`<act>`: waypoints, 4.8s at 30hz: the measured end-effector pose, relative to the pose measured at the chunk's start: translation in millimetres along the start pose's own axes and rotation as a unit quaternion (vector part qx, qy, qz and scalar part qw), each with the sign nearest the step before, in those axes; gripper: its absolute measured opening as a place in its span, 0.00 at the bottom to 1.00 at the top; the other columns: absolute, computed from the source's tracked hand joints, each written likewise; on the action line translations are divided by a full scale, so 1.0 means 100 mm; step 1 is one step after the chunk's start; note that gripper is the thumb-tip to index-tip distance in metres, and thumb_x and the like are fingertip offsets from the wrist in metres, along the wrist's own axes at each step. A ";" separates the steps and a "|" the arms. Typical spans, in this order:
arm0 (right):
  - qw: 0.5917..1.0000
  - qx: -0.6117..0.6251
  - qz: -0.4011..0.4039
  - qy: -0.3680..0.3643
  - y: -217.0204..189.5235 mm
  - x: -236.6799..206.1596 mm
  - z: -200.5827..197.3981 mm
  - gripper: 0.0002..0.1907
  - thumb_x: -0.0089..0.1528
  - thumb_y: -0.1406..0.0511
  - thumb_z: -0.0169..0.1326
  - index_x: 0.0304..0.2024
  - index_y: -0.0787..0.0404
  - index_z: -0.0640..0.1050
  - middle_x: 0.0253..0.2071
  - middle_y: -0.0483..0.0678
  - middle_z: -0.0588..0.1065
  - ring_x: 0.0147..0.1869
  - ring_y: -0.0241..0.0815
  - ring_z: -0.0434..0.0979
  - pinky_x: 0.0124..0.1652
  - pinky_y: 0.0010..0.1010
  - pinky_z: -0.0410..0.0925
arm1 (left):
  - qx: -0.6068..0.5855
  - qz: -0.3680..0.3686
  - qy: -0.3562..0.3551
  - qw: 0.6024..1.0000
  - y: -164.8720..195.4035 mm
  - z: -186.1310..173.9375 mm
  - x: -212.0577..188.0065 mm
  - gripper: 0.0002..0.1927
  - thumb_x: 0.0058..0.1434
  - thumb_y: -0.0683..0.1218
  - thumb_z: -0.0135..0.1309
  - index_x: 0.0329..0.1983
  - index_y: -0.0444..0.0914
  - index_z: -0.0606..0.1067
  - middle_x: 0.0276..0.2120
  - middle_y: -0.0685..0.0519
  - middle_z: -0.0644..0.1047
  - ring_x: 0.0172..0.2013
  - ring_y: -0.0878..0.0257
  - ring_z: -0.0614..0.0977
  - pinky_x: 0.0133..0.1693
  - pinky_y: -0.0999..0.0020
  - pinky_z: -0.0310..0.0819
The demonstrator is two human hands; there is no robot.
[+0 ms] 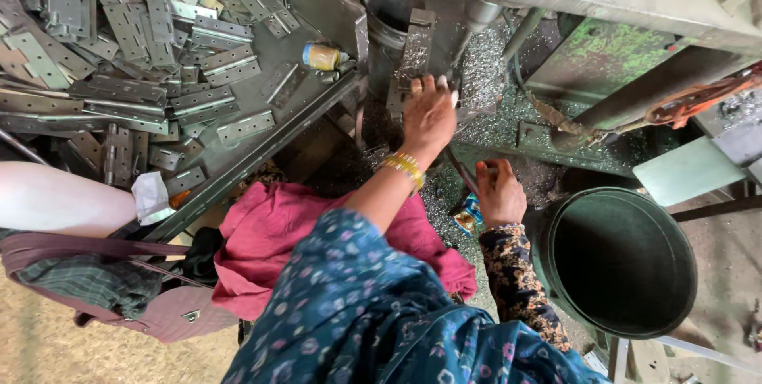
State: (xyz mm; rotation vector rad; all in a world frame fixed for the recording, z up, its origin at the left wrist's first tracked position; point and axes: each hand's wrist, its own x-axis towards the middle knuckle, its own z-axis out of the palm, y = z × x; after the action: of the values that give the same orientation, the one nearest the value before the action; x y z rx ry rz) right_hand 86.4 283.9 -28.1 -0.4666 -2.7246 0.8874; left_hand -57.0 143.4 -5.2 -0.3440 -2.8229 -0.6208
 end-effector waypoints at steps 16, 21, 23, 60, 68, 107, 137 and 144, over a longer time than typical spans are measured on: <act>0.978 -0.017 0.039 -0.205 0.92 -0.06 0.94 0.26 0.63 0.45 0.53 0.39 0.60 0.80 0.36 0.62 0.80 0.45 0.65 0.81 0.43 0.53 0.71 | 0.105 0.036 0.103 0.988 -0.14 0.19 0.14 0.34 0.58 0.55 0.52 0.62 0.28 0.75 0.66 0.44 0.67 0.67 0.50 0.64 0.69 0.42 0.41; 0.976 -0.081 0.008 -0.203 1.04 0.20 0.79 0.28 0.66 0.44 0.52 0.39 0.62 0.81 0.36 0.67 0.78 0.47 0.68 0.79 0.44 0.55 0.70 | 0.145 0.034 -0.032 0.988 -0.14 0.18 0.27 0.21 0.67 0.48 0.47 0.59 0.33 0.75 0.71 0.46 0.64 0.70 0.50 0.62 0.73 0.42 0.37; 0.973 -0.090 0.016 -0.210 1.03 0.17 0.81 0.29 0.66 0.44 0.53 0.38 0.63 0.81 0.35 0.67 0.78 0.46 0.68 0.79 0.44 0.55 0.70 | 0.161 0.032 -0.003 0.986 -0.09 0.25 0.34 0.22 0.67 0.46 0.45 0.60 0.32 0.75 0.70 0.45 0.65 0.70 0.50 0.64 0.73 0.43 0.38; 0.967 -0.124 -0.027 -0.221 0.98 0.31 0.69 0.33 0.62 0.41 0.54 0.39 0.66 0.80 0.37 0.68 0.79 0.46 0.70 0.80 0.45 0.56 0.70 | 0.170 -0.050 -0.013 0.984 -0.12 0.09 0.69 0.24 0.67 0.49 0.37 0.63 0.40 0.73 0.71 0.51 0.62 0.73 0.55 0.54 0.71 0.47 0.25; 0.963 -0.112 -0.006 -0.245 1.20 -0.02 1.11 0.36 0.65 0.40 0.55 0.35 0.71 0.81 0.35 0.70 0.78 0.44 0.69 0.81 0.44 0.55 0.71 | 0.023 -0.036 0.097 0.994 -0.33 -0.19 0.40 0.13 0.66 0.48 0.47 0.50 0.42 0.77 0.60 0.49 0.74 0.64 0.54 0.71 0.68 0.48 0.51; 0.950 -0.178 -0.015 -0.257 0.22 0.39 0.11 0.34 0.63 0.38 0.50 0.44 0.62 0.81 0.42 0.66 0.79 0.51 0.66 0.80 0.50 0.53 0.71 | 0.077 0.035 0.064 0.994 -0.11 0.31 0.00 0.23 0.60 0.53 0.55 0.48 0.29 0.80 0.68 0.36 0.66 0.68 0.50 0.66 0.56 0.60 0.61; 0.969 -0.100 0.001 -0.225 0.90 0.20 0.64 0.28 0.63 0.42 0.53 0.39 0.60 0.81 0.34 0.65 0.79 0.43 0.66 0.81 0.43 0.54 0.71 | 0.153 0.042 -0.011 0.987 -0.14 0.37 0.36 0.15 0.67 0.45 0.47 0.48 0.33 0.81 0.64 0.40 0.73 0.64 0.52 0.72 0.60 0.58 0.62; 0.964 -0.040 0.013 -0.264 0.93 0.06 0.87 0.28 0.64 0.45 0.53 0.37 0.64 0.81 0.31 0.66 0.79 0.41 0.67 0.81 0.41 0.54 0.70 | 0.103 0.033 0.086 0.990 -0.12 0.43 0.34 0.20 0.64 0.45 0.48 0.53 0.30 0.81 0.64 0.43 0.73 0.60 0.53 0.72 0.55 0.60 0.63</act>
State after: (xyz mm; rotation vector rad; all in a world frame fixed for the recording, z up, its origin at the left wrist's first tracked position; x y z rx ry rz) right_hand 74.3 311.7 -152.1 -0.3121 -3.2513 1.0334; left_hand -99.9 157.8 -38.9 -0.3276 -2.6657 -0.3247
